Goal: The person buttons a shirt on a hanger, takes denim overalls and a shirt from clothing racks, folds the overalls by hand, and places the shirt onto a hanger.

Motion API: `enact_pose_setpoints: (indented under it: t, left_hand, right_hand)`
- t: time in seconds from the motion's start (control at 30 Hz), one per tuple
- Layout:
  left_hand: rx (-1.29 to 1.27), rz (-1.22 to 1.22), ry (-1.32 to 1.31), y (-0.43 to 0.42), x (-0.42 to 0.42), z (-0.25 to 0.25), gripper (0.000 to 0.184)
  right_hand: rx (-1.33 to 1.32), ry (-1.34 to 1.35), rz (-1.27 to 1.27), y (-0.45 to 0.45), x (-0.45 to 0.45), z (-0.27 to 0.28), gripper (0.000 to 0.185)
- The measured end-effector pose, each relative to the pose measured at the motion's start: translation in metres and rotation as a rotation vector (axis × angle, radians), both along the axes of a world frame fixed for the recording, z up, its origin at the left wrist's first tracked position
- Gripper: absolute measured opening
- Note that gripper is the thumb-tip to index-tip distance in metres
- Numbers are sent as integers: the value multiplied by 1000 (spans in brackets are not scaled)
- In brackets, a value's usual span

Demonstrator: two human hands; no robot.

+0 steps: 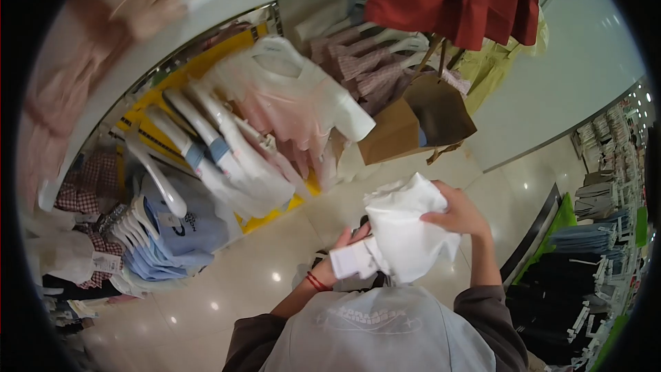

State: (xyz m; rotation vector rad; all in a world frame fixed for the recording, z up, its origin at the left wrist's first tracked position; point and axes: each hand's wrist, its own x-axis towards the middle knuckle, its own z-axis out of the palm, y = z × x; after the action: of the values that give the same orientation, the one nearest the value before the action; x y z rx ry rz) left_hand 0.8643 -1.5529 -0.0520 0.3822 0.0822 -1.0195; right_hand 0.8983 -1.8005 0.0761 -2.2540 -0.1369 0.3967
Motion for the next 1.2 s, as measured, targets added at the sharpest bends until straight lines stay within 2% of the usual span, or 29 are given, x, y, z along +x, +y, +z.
enact_pose_setpoints:
  t: [0.07, 0.13, 0.2, 0.3, 0.33, 0.4, 0.53, 0.57, 0.63, 0.67, 0.73, 0.8, 0.83, 0.9, 0.93, 1.03, 1.2]
  left_hand:
    - [45, -25, -374, -36, 23, 3, 77]
    - [17, -145, -296, -61, 45, 18, 74]
    - [204, -148, -497, -85, 61, 16, 75]
    - [571, -52, -911, -118, 83, 24, 75]
    - [709, -2, -1066, -127, 91, 31, 74]
    - [1036, -53, -1311, -140, 113, 46, 73]
    - [1589, -24, -1696, -166, 142, 43, 71]
    - [1655, 92, -1709, -170, 143, 33, 55]
    - [1721, 141, -1715, -174, 147, 10, 45]
    - [1759, 167, -1718, -175, 148, 5, 41]
    - [1836, 134, -1708, -174, 147, 4, 36]
    - [1877, 95, -1683, -172, 144, 5, 34]
    - [1879, 79, -1666, -172, 144, 7, 33]
    - [1894, 72, -1619, -172, 143, 12, 32]
    - [1907, 76, -1590, -171, 142, 14, 31]
    - [1948, 72, -1511, -166, 144, 22, 26]
    - [1827, 181, -1441, -158, 142, 38, 28]
  right_hand:
    - [-78, -252, 20, -40, 21, 13, 43]
    - [-134, -431, -28, -72, 42, 31, 37]
    - [-165, -541, -142, -98, 65, 53, 35]
    - [-227, -642, -133, -131, 106, 65, 36]
    - [-221, -623, -27, -138, 121, 64, 35]
    - [-208, -586, 190, -144, 153, 63, 32]
    - [-219, -207, 639, -147, 234, 13, 30]
    - [-231, -111, 744, -144, 252, -9, 33]
    - [-385, -102, 791, -138, 274, -57, 43]
    - [-368, 157, 942, -128, 297, -82, 53]
    - [-349, 144, 970, -119, 315, -146, 55]
    - [-460, 134, 928, -111, 326, -202, 58]
    - [-561, 131, 950, -102, 327, -209, 57]
    - [-687, 137, 687, -93, 318, -218, 52]
    - [-686, 148, 612, -96, 328, -269, 51]
    - [-688, -263, 354, -97, 323, -338, 51]
    - [-642, -214, 386, -84, 318, -319, 46]
